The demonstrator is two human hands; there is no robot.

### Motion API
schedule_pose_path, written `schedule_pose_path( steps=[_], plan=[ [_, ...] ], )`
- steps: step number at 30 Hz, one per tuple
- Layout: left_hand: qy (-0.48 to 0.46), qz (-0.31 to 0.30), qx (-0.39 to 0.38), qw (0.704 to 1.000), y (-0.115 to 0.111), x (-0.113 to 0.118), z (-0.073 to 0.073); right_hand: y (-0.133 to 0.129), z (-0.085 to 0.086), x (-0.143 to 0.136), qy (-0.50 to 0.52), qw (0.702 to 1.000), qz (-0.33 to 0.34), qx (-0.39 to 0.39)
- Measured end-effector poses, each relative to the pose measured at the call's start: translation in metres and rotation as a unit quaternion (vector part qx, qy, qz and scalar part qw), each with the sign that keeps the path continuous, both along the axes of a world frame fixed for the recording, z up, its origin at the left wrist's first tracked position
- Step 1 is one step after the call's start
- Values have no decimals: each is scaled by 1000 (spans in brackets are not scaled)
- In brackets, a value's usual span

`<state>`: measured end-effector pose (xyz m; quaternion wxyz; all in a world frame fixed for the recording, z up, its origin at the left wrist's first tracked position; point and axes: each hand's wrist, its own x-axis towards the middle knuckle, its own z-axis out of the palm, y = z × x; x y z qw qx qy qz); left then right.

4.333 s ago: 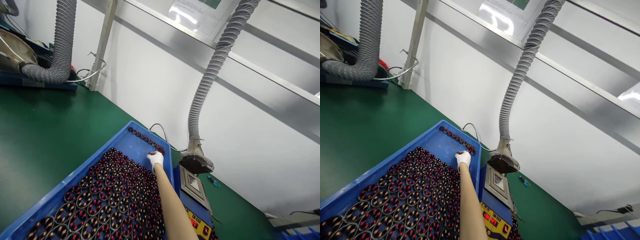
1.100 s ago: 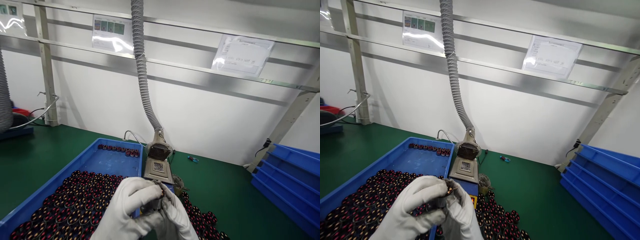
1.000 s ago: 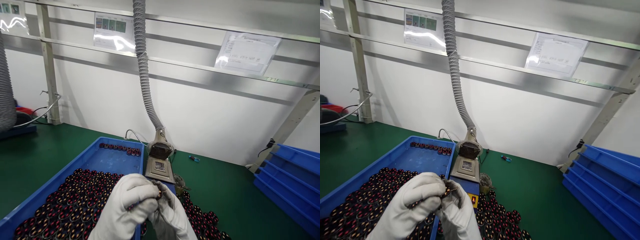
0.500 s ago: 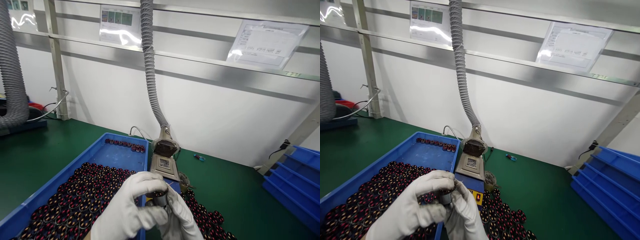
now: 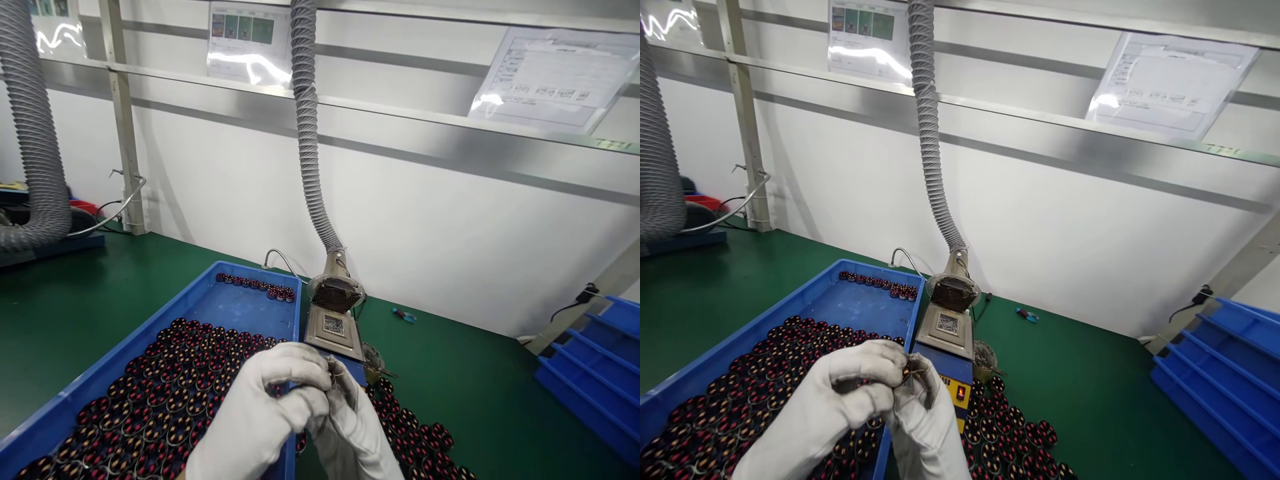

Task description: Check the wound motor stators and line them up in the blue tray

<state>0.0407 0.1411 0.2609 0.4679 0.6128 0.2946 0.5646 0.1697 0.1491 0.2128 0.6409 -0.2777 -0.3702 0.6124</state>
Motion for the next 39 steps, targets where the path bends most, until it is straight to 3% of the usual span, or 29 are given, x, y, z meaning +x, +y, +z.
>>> schedule_pose_path(
  steps=[3, 7, 10, 13, 16, 20, 22, 26, 29, 33, 36, 39],
  plan=[
    [-25, 5, 25, 999, 0, -3, -2, 0, -2, -1, 0, 1000, -7, 14],
    [-42, 103, -14, 994, 3, -15, -3, -2, -5, 0, 13, 1000, 2, 16],
    [8, 59, -43, 997, 2, -15, -2, -1, -5, 0, 16, 1000, -14, 8],
    [32, 20, 23, 999, 3, -6, -4, -1, -1, -2, 38, 999, -9, -7],
    [-7, 37, 96, 995, 8, -4, -6, -7, 7, -2, 69, 995, 58, -37],
    [-64, 110, 38, 991, 12, -12, -4, -17, 20, 2, 119, 972, 185, -87],
    [-14, 115, 38, 992, 10, -15, -4, -18, 21, 4, 132, 967, 198, -85],
    [130, 31, 115, 984, 3, -12, -9, -15, 13, 6, 138, 969, 192, -66],
    [92, 13, 119, 989, 5, -7, -12, -14, 11, 4, 161, 964, 193, -90],
    [-28, -26, 66, 997, 13, -3, -13, -18, 19, -2, 170, 962, 196, -82],
    [-116, 9, 14, 993, 15, -4, -13, -20, 24, -4, 153, 965, 203, -67],
    [-128, 59, -27, 990, 13, -10, -9, -20, 26, 1, 137, 963, 220, -80]
  ],
)
